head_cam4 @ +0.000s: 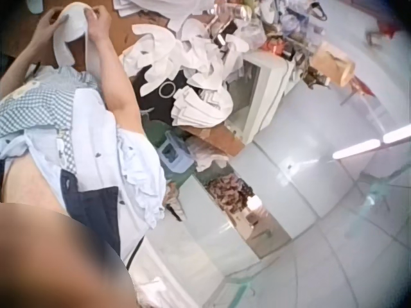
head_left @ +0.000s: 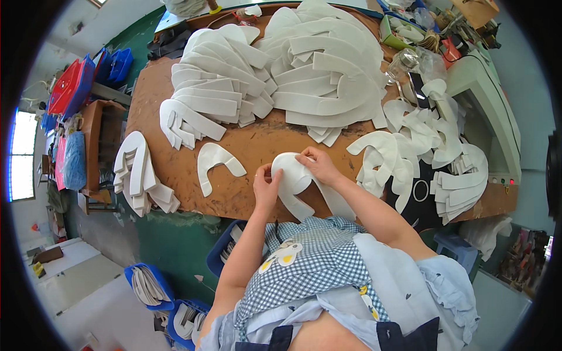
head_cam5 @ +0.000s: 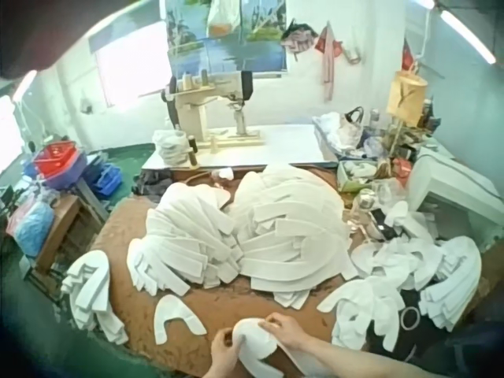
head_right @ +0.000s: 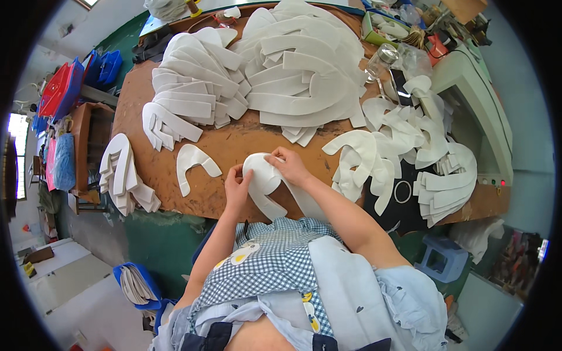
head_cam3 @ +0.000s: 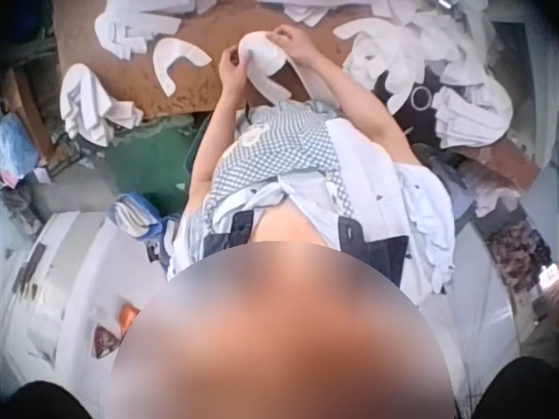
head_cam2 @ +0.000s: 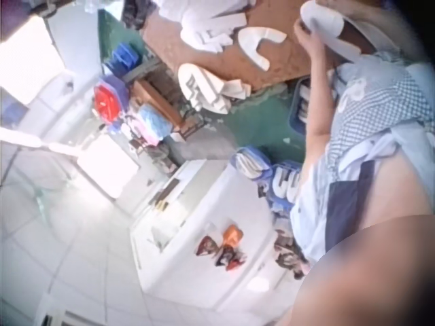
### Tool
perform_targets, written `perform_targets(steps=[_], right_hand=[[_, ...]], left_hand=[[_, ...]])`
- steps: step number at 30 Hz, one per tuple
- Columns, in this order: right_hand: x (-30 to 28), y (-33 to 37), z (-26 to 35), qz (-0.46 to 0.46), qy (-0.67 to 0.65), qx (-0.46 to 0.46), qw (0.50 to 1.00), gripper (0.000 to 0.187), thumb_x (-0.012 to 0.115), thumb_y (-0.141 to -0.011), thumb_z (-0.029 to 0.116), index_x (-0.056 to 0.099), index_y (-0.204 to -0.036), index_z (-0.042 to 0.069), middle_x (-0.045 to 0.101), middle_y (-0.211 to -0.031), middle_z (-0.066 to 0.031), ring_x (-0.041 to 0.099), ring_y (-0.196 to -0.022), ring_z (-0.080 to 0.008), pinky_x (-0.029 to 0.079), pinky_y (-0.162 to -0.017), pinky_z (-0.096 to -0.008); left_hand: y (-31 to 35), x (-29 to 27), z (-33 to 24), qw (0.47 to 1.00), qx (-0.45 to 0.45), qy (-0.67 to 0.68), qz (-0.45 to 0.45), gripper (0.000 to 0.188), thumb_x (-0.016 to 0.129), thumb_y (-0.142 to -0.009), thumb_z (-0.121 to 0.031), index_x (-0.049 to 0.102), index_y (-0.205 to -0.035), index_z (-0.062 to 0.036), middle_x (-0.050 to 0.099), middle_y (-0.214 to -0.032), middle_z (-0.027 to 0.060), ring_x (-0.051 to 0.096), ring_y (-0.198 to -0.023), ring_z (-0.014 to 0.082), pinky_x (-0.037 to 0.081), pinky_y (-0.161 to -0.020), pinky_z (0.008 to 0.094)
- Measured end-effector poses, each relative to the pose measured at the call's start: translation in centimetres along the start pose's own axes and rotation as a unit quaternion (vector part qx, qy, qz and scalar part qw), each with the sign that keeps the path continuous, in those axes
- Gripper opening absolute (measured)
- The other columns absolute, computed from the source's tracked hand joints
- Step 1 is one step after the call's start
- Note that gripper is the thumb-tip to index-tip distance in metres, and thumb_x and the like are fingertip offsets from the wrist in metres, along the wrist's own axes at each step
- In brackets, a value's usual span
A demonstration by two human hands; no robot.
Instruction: Inspecting and sorting pre-cut shoe upper components on a manufacturing workbench.
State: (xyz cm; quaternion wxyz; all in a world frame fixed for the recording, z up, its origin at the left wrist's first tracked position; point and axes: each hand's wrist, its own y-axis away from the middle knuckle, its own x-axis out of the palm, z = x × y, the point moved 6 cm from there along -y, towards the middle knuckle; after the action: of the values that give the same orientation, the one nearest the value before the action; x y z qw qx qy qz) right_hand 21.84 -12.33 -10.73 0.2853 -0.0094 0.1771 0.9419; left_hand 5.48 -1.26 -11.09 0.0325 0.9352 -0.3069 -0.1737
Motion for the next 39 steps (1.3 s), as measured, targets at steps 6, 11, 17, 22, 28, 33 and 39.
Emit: perform_targets(steps=[6, 11, 17, 22, 28, 33, 39], right_hand=[[0.2, 2.4, 3.8, 0.09, 0.007, -0.032, 0.995, 0.049, 0.076, -0.078, 0.023, 0.059, -0.117, 0.0, 0.066, -0.101, -0.0078, 0.06, -0.088, -0.0119, 0.049, -0.077, -0.0269], [-0.1, 2.3, 2.4, 0.048, 0.02, -0.027, 0.998, 0.038, 0.072, -0.082, 0.024, 0.064, -0.108, -0.002, 0.068, -0.09, -0.0082, 0.061, -0.079, -0.0122, 0.05, -0.071, -0.0283], [-1.5, 2.1, 1.1, -0.015, 0.107, -0.035, 0.994, 0.035, 0.06, -0.091, 0.03, 0.066, -0.088, -0.005, 0.061, -0.066, -0.0104, 0.052, -0.061, -0.0108, 0.044, -0.057, -0.03], [-0.5, 2.0, 2.2, 0.009, 0.109, -0.067, 0.992, 0.037, 0.054, -0.094, 0.029, 0.063, -0.081, -0.004, 0.056, -0.06, -0.0096, 0.046, -0.057, -0.0108, 0.041, -0.054, -0.0302], [-1.0, 2.1, 1.7, -0.057, 0.05, -0.047, 0.996, 0.046, 0.051, -0.096, 0.033, 0.057, -0.071, -0.005, 0.049, -0.055, -0.0106, 0.041, -0.052, -0.0125, 0.037, -0.05, -0.0326], [-1.7, 1.7, -1.1, -0.081, -0.006, 0.002, 0.997, 0.042, 0.052, -0.096, 0.03, 0.056, -0.07, -0.003, 0.048, -0.06, -0.0019, 0.041, -0.06, -0.0083, 0.037, -0.053, -0.0297], [-2.1, 1.5, -2.9, -0.09, 0.057, 0.0, 0.994, 0.027, 0.055, -0.092, 0.02, 0.06, -0.081, -0.004, 0.057, -0.068, -0.0055, 0.051, -0.064, -0.0111, 0.042, -0.058, -0.029]], left_hand=[[-1.9, 0.6, -1.7, 0.969, -0.125, 0.2, 0.072, 0.022, 0.066, -0.088, -0.016, 0.055, -0.099, -0.0004, 0.062, -0.08, 0.0012, 0.055, -0.068, 0.0056, 0.045, -0.06, 0.0192], [-1.8, 1.1, -0.7, 0.969, -0.113, 0.209, 0.062, 0.019, 0.066, -0.088, -0.014, 0.056, -0.098, -0.0007, 0.062, -0.08, 0.0008, 0.054, -0.066, 0.0046, 0.044, -0.057, 0.0188], [-0.8, 0.7, -5.2, 0.954, 0.204, -0.218, -0.021, 0.041, 0.072, -0.08, -0.017, 0.054, -0.112, 0.0007, 0.058, -0.103, 0.0093, 0.056, -0.094, 0.0171, 0.047, -0.081, 0.0306], [-1.3, 1.2, -5.8, 0.983, 0.09, -0.121, 0.107, 0.048, 0.076, -0.075, -0.018, 0.055, -0.115, -0.0008, 0.053, -0.113, 0.0115, 0.054, -0.099, 0.0222, 0.047, -0.085, 0.0342], [-0.7, 0.9, -5.3, 0.989, 0.061, -0.05, 0.122, 0.04, 0.076, -0.076, -0.018, 0.057, -0.106, 0.0, 0.055, -0.11, 0.0108, 0.058, -0.095, 0.0199, 0.05, -0.079, 0.0337], [1.3, -0.3, -8.3, 0.931, 0.298, -0.209, 0.006, 0.028, 0.073, -0.08, -0.014, 0.053, -0.092, -0.0001, 0.057, -0.101, 0.0087, 0.057, -0.082, 0.0146, 0.049, -0.067, 0.0279], [4.0, -0.4, -1.6, 0.981, -0.053, 0.123, 0.138, 0.016, 0.061, -0.09, -0.01, 0.052, -0.101, -0.0017, 0.058, -0.08, -0.0004, 0.051, -0.07, 0.0045, 0.043, -0.061, 0.0216]])
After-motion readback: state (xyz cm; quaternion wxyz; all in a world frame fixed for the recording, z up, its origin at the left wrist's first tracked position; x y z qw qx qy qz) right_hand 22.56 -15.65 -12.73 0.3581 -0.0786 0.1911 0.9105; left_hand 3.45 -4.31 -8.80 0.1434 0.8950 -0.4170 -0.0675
